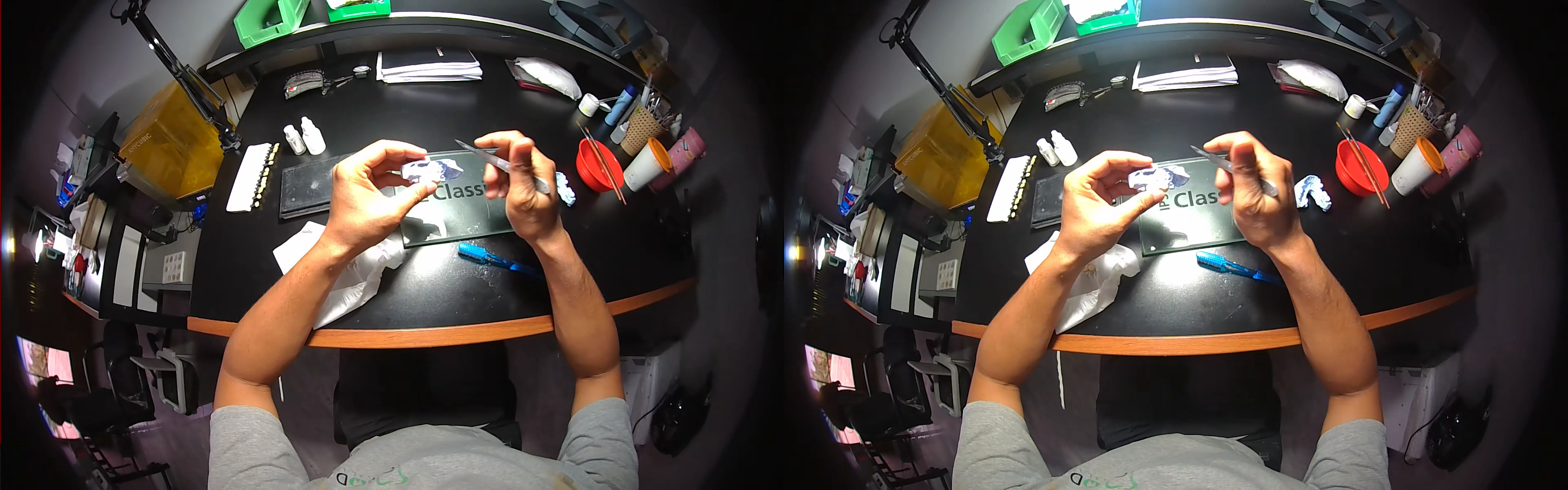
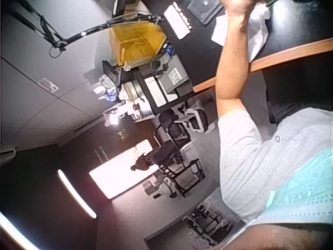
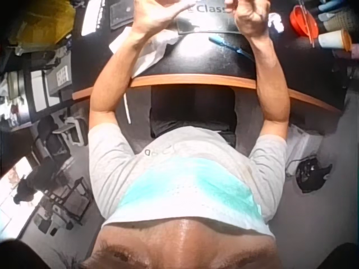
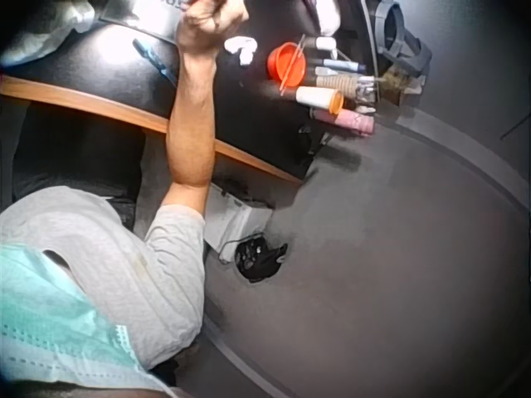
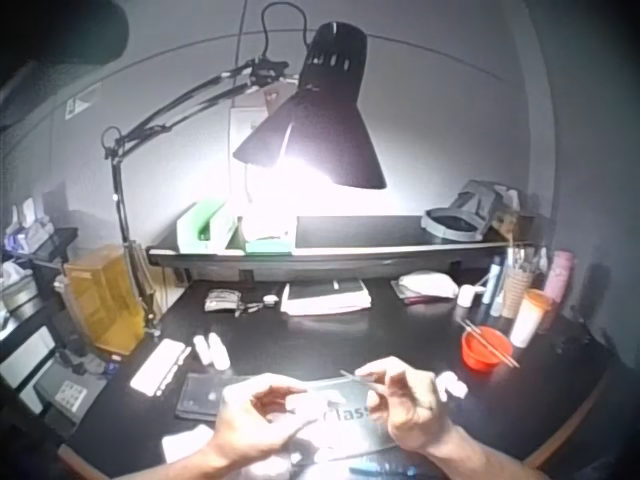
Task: Applying a ceramic or staining layer to a dental prosthetic using a fine brush.
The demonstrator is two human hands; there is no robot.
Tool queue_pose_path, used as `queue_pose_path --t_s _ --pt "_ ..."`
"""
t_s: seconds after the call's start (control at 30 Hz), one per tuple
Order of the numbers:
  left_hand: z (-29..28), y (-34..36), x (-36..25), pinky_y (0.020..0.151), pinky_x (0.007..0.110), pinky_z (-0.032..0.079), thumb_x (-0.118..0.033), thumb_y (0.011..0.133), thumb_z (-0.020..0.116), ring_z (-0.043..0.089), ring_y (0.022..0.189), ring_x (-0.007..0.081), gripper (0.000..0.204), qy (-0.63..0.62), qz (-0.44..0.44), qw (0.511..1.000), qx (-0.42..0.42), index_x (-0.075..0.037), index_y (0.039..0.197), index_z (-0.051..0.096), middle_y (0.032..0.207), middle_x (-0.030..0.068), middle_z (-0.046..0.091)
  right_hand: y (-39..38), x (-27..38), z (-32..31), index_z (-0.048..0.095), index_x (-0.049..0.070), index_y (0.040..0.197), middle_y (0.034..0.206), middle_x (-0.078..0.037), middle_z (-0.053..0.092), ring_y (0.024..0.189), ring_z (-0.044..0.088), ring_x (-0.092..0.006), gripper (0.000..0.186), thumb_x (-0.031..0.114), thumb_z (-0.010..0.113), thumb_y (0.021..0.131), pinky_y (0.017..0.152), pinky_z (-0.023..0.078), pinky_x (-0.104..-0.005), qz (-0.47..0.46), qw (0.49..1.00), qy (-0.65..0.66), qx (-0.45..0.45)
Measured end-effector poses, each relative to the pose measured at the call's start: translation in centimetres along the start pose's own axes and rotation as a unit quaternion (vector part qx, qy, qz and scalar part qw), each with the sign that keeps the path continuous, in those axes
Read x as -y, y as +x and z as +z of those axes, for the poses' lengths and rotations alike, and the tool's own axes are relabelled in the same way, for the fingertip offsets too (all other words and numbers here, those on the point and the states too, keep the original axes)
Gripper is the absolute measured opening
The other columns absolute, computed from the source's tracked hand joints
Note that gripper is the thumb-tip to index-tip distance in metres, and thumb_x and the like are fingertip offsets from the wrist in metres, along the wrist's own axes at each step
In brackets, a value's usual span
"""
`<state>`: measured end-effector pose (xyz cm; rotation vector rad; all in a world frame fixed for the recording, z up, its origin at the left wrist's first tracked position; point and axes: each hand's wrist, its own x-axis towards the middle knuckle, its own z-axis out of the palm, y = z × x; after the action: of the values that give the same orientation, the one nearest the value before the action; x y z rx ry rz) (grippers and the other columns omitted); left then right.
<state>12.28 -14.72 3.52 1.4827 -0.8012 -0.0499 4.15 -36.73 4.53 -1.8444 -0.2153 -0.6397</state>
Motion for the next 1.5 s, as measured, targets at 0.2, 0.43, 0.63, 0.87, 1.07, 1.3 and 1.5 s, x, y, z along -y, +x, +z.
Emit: queue_pose_path --t_s 0.2,0.43,0.63,0.87,1.07,1.3,1.5 --pt "0.0 -0.3 -0.1 0.093 0.030 0.063 0.006 0.082 0.084 0.073 0.102 0.0168 0.034 -0.022 0.005 1.000 0.001 0.001 0.113 0.069 0.109 0.0117 0.073 0.4 -0.2 1.1 0.073 -0.001 0.099 0.085 -0.009 0.070 0.073 0.066 -0.0144 0.016 0.014 0.068 0.101 0.067 0.052 -0.0295 -0.088 0.990 -0.094 0.050" --pt "0.0 -0.2 -0.2 0.092 0.029 0.063 0.008 0.083 0.082 0.073 0.102 0.0166 0.033 -0.042 -0.014 0.999 0.002 0.002 0.113 0.070 0.109 0.0115 0.073 0.1 -0.2 1.2 0.075 -0.001 0.098 0.085 -0.009 0.072 0.074 0.066 -0.0144 0.012 0.010 0.073 0.096 0.066 0.051 -0.0293 -0.043 0.996 -0.015 0.071" --pt "-0.2 -0.2 -0.3 0.092 0.030 0.064 0.008 0.083 0.082 0.073 0.102 0.0178 0.032 -0.070 -0.035 0.997 0.014 0.002 0.112 0.070 0.109 0.0114 0.073 0.2 -0.4 0.9 0.075 -0.002 0.096 0.083 -0.009 0.071 0.073 0.065 -0.0137 0.012 0.010 0.073 0.096 0.065 0.050 -0.0287 -0.056 0.996 -0.038 0.058" --pt "-0.2 -0.2 -0.4 0.092 0.031 0.064 0.005 0.083 0.084 0.072 0.103 0.0178 0.034 -0.069 -0.049 0.996 0.022 0.003 0.113 0.069 0.109 0.0120 0.073 0.2 -0.2 0.9 0.075 -0.001 0.095 0.084 -0.009 0.071 0.075 0.065 -0.0149 0.013 0.011 0.074 0.095 0.068 0.050 -0.0297 -0.032 0.997 -0.027 0.058" --pt "-0.2 -0.1 -0.6 0.092 0.031 0.064 0.004 0.083 0.084 0.072 0.104 0.0185 0.037 -0.081 -0.052 0.995 0.027 0.004 0.116 0.067 0.110 0.0130 0.072 0.3 0.2 0.9 0.076 -0.001 0.100 0.088 -0.010 0.073 0.079 0.068 -0.0162 0.018 0.014 0.077 0.093 0.071 0.053 -0.0300 -0.086 0.993 -0.058 0.059" --pt "0.0 -0.4 -0.8 0.086 0.033 0.065 0.000 0.089 0.080 0.072 0.102 0.0193 0.037 -0.128 -0.048 0.990 0.047 0.003 0.123 0.064 0.118 0.0141 0.069 0.1 0.3 1.0 0.074 0.001 0.108 0.084 -0.001 0.070 0.078 0.064 -0.0058 0.022 0.021 0.067 0.104 0.071 0.050 -0.0219 0.074 0.987 0.090 0.107" --pt "0.2 -0.4 -0.2 0.078 0.027 0.063 -0.002 0.090 0.080 0.072 0.089 0.0142 0.031 -0.133 -0.022 0.990 0.041 0.000 0.119 0.068 0.111 0.0096 0.070 0.0 -0.5 1.3 0.073 0.003 0.098 0.080 0.001 0.068 0.075 0.062 -0.0043 0.026 0.026 0.063 0.107 0.067 0.048 -0.0218 0.108 0.983 0.102 0.111"
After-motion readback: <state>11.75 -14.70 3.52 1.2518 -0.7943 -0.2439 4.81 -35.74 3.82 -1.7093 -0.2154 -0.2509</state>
